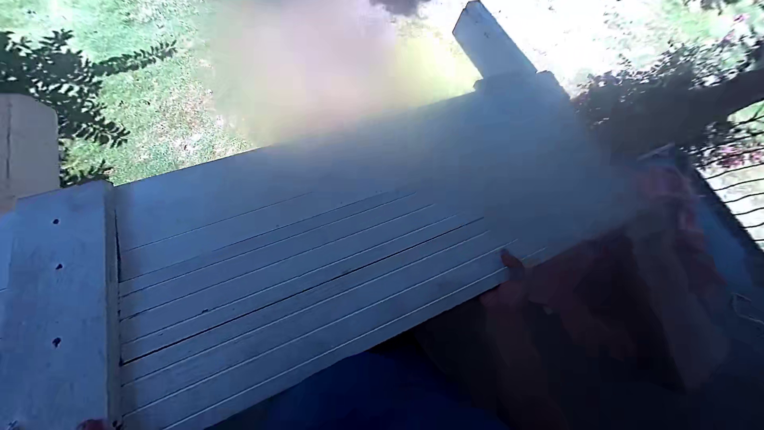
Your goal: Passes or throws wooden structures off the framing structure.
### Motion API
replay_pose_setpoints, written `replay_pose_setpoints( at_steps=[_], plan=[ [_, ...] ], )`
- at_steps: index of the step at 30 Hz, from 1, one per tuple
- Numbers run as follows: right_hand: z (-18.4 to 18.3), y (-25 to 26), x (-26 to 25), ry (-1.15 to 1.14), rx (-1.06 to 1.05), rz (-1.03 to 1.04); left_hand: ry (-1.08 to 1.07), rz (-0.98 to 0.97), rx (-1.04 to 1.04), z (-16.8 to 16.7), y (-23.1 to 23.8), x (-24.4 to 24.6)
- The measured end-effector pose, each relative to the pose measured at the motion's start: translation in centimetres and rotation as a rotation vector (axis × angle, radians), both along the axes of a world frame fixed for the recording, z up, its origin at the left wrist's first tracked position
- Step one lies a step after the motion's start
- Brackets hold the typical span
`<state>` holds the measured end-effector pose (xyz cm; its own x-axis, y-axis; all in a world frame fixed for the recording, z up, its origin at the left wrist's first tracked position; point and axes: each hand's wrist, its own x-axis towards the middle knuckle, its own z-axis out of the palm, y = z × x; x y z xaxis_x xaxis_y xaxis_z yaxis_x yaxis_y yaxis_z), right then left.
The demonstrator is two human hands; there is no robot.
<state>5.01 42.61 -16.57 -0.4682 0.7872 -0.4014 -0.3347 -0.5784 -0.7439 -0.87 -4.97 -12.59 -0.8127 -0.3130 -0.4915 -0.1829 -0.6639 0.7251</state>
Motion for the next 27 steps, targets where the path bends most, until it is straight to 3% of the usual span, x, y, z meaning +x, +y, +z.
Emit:
replay_pose_setpoints(
  at_steps=[5, 8, 10, 16, 27],
  plan=[
    [-0.6, 2.6, -3.7, 0.039, -0.019, 0.043, -0.014, -0.042, -0.006, -0.3, -0.7, -3.6],
    [0.8, 3.8, -6.7, 0.033, -0.059, 0.018, -0.009, -0.047, -0.076, 0.9, 0.0, -6.7],
    [2.1, 4.9, -9.2, 0.009, -0.058, 0.011, -0.008, -0.045, 0.006, 1.7, 1.2, -8.8],
    [4.6, 7.7, -17.4, -0.203, -0.018, 0.028, -0.164, 0.007, -0.021, 4.4, 4.9, -15.4],
    [0.5, 12.9, -34.6, -0.214, -0.127, 0.115, -0.293, 0.223, -0.072, -0.2, 10.7, -28.3]
  ],
)
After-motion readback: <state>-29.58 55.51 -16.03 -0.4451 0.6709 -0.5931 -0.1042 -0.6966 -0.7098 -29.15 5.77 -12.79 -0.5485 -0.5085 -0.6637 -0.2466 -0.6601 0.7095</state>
